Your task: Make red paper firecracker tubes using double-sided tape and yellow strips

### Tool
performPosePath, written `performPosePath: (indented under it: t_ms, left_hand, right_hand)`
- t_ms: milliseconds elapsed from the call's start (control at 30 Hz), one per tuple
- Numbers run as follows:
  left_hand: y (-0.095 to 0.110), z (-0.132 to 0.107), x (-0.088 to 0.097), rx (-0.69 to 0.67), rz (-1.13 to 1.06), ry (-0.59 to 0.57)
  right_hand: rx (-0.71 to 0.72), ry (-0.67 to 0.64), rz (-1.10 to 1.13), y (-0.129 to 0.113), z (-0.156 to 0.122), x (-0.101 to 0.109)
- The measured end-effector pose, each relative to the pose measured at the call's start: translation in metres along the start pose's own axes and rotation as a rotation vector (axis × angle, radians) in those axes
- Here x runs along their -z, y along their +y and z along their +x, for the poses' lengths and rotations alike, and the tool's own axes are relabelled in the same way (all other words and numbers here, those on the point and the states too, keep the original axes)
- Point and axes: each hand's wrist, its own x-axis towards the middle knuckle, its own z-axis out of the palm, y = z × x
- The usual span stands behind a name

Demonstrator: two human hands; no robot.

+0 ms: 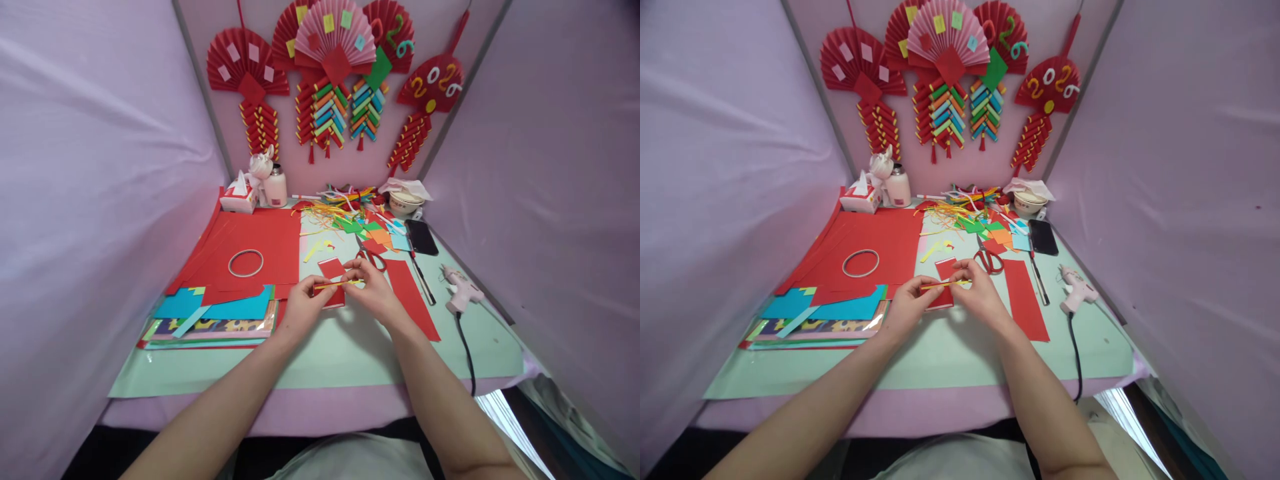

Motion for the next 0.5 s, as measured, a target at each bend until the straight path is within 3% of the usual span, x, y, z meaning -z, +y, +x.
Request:
performPosePath:
  t_ms: [267, 500]
  left_hand:
    - [0.0, 0.0002, 0.0027, -0.001, 0.047, 0.006]
    - [0.0006, 0.0039, 0.0052, 0.021, -0.047, -0.096]
  right_hand:
    - [0.033, 0.016, 0.002, -0.0018, -0.0002, -0.007]
    - [-0.004, 0.064, 0.008, 0.0009, 0.0019, 0.0012]
